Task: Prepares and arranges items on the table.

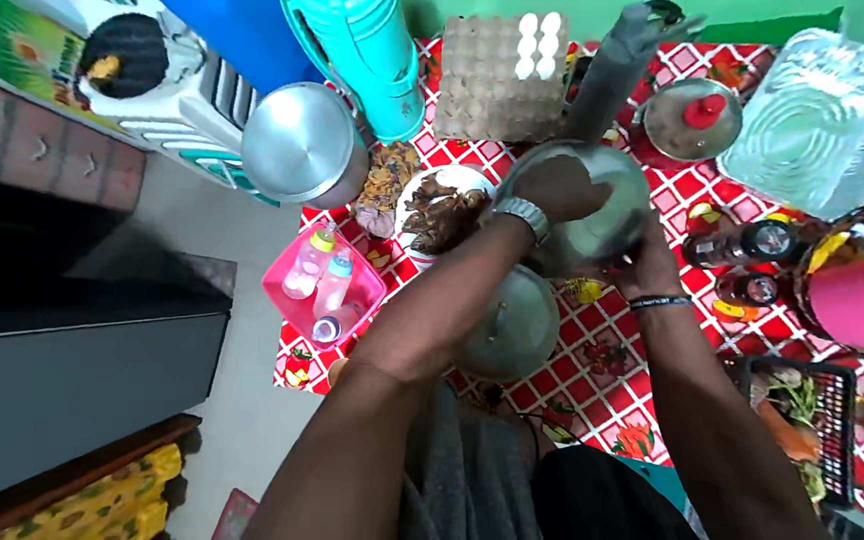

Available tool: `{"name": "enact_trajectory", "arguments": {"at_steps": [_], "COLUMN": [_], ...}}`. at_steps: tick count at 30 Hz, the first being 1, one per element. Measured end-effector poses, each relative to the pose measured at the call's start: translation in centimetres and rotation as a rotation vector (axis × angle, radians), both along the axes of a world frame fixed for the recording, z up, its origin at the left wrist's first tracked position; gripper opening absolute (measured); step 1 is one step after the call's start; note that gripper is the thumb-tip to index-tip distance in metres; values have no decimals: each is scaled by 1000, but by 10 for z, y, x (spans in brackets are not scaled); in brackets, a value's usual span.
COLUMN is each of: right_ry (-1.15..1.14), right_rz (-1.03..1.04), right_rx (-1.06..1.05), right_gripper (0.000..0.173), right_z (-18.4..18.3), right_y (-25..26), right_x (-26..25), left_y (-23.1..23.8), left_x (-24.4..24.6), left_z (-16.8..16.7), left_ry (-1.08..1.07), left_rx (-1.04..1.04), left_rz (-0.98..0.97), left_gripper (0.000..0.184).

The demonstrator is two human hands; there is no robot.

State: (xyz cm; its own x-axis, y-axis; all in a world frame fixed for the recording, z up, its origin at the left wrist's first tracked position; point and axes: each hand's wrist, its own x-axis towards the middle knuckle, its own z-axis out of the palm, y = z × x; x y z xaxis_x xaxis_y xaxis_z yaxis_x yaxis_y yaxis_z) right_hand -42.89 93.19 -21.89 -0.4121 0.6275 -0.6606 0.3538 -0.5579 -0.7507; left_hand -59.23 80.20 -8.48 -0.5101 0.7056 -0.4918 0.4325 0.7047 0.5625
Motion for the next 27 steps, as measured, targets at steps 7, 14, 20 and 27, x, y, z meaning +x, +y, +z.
{"name": "enact_trajectory", "arguments": {"at_steps": [7, 14, 20, 27], "right_ry": [-45, -89, -447, -679], "right_rz": [291, 675, 669, 658], "right_rx": [-2, 199, 1290, 970], "right_gripper": [81, 70, 97, 109], "right_z": [-5, -19, -28, -59], "right_y": [-31, -57, 19, 77], "right_x": [-82, -138, -181, -212], "left_y": [-66, -140, -163, -167], "left_x": [-58, -97, -100, -118], "left_z": [-39, -84, -116, -125], "left_ry": [68, 32, 1, -134], "left_rx": [-126, -166, -280, -234], "left_rz": [238, 416, 425, 417], "left_gripper": [55, 71, 71, 73]}}
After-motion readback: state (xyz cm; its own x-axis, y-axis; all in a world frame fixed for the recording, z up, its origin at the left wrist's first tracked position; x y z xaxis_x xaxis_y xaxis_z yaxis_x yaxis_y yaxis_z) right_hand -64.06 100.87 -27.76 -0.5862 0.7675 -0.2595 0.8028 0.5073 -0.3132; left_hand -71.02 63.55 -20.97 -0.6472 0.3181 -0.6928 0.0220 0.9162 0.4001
